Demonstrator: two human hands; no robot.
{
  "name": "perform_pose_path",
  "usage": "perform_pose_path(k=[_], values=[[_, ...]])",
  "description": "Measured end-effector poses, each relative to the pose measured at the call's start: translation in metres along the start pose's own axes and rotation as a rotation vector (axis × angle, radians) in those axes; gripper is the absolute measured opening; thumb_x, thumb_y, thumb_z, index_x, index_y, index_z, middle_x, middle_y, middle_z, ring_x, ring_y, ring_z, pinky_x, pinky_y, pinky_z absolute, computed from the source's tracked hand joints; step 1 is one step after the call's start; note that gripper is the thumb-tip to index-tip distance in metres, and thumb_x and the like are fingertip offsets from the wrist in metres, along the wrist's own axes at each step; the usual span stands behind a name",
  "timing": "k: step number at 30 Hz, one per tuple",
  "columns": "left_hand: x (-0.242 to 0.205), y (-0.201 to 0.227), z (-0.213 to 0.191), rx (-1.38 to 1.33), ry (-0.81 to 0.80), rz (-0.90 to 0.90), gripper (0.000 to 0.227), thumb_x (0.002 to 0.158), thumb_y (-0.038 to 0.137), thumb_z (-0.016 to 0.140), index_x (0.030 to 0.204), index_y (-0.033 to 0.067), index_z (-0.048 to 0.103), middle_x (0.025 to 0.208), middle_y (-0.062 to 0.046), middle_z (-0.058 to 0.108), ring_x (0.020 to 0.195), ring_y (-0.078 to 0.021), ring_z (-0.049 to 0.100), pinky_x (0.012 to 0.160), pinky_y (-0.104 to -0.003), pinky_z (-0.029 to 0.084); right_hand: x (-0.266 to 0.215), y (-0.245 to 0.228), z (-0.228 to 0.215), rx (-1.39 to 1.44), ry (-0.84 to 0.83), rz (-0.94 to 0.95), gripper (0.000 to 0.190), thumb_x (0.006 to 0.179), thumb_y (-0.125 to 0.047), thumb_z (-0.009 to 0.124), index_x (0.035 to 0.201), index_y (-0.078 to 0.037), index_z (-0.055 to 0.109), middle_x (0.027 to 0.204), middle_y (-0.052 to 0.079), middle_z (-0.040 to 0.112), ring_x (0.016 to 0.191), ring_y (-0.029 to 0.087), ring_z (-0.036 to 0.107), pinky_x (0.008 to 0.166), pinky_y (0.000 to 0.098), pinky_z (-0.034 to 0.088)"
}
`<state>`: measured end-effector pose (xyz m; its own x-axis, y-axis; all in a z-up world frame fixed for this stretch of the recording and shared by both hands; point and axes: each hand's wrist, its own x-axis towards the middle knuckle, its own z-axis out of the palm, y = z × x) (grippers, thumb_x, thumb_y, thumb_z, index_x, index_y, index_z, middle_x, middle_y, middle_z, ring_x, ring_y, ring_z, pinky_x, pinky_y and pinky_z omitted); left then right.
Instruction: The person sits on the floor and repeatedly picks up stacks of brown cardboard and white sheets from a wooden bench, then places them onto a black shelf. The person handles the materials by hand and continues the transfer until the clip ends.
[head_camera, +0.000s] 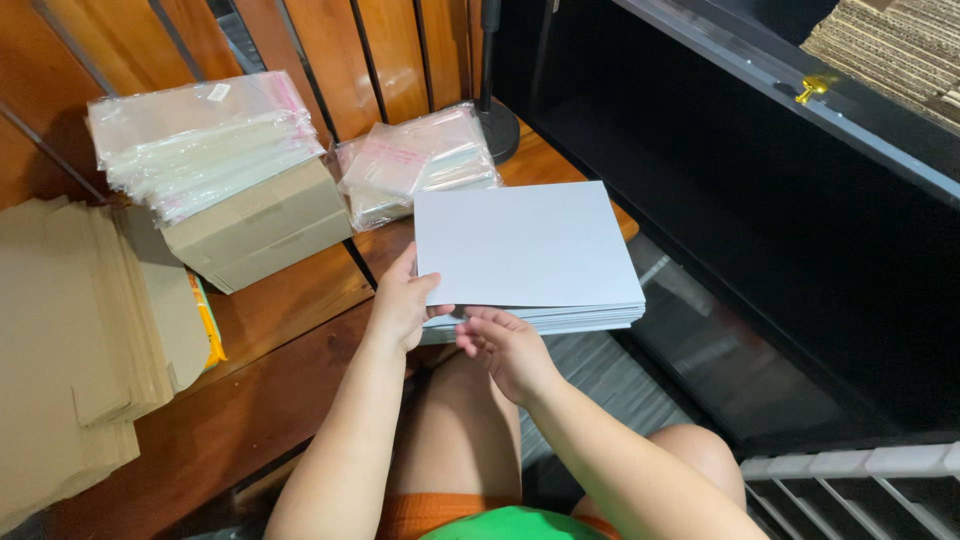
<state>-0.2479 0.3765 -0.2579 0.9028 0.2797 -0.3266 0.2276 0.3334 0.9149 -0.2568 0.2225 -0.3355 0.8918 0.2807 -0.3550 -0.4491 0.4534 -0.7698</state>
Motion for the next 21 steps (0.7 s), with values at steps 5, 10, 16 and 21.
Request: perform_pose_path(k=[5,10,16,21], values=[[0.002,-0.003,-0.002,-0.007,-0.022,-0.003,0.076,0.098,-0.002,0.055,0.165,0.0089,0.023,0.166,-0.026,0.030,0.126,-0.0421,0.061,0.070,-0.044,0.068,0.016,-0.025,-0.022,0.211,0.087,0.035,0.011,0.099,-0.002,0.066,0.103,0.003,0.057,0.099,0.014,0.071,0.092,0.023,0.076,0.085,0.0294,0.063],[0.016,-0.017,-0.010,-0.026,-0.041,-0.014,0.078,0.098,-0.002,0.057,0.166,0.0147,0.023,0.162,-0.028,0.037,0.122,-0.0418,0.063,0.068,-0.046,0.068,0.041,-0.037,-0.079,0.304,0.210,0.006,0.023,0.095,-0.005,0.072,0.109,0.005,0.056,0.093,0.007,0.063,0.091,0.023,0.075,0.092,0.0342,0.064],[0.022,-0.025,-0.016,-0.023,-0.045,-0.015,0.078,0.098,-0.002,0.057,0.166,0.0180,0.025,0.155,-0.031,0.044,0.119,-0.0419,0.064,0.069,-0.048,0.068,0.028,-0.104,-0.126,0.231,0.371,-0.102,0.033,0.097,-0.006,0.068,0.123,0.006,0.050,0.100,0.008,0.056,0.089,0.022,0.070,0.085,0.0323,0.066],[0.025,-0.031,-0.017,0.014,-0.043,-0.023,0.078,0.097,0.000,0.059,0.166,0.0142,0.025,0.150,-0.032,0.049,0.120,-0.0383,0.064,0.066,-0.043,0.068,0.062,-0.137,-0.193,-0.167,0.459,-0.190,0.032,0.100,-0.011,0.069,0.126,0.005,0.063,0.113,0.015,0.067,0.108,0.032,0.072,0.093,0.0463,0.060]])
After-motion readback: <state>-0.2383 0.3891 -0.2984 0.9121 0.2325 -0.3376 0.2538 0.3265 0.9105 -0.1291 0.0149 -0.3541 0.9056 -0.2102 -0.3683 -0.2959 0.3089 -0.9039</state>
